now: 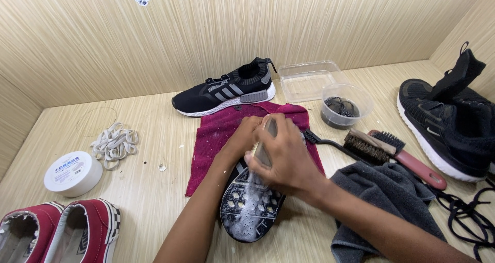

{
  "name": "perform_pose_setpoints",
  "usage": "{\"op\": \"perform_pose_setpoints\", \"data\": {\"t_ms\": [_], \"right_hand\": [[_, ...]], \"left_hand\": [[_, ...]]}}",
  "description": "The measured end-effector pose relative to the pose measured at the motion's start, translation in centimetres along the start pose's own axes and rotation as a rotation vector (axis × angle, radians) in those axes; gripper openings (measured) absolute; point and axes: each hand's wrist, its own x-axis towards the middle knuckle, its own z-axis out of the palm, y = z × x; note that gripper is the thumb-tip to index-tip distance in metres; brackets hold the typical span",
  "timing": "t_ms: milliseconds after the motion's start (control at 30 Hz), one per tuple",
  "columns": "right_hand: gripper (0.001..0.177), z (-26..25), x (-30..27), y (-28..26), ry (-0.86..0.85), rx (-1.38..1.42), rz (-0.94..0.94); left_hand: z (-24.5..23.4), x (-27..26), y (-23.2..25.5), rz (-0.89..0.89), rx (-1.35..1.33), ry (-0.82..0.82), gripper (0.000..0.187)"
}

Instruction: The person scrubs the sole of a black sneaker with a brush and cleaning solution. They repeatedly dip the brush into a container of liquid and continue scrubbing the shoe's bottom surface.

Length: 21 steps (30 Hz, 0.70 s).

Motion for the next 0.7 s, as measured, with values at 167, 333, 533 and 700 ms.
{"op": "perform_pose_setpoints", "data": {"t_ms": [167,333,533,700], "right_hand": [[0.053,0.3,-0.6,3.4,-0.039,-0.029,-0.050],[0.046,0.7,-1.3,7.2,-0.017,0.094,0.318],[0.046,-2.7,-5.1,-4.8,-0.026,0.164,-0.270],[0.043,-1.4,-2.7,0.9,-0.103,-0.125,0.379]], "left_hand": [[-0.3,-0.1,0.9,0.023,0.004,0.000,0.057],[0.2,0.2,0.3,-0.030,-0.026,0.016,0.058],[0.3,0.0,0.9,-0.080,0.080,0.046,0.054],[0.1,-0.7,1.8,-0.084,0.003,0.046,0.054]]}}
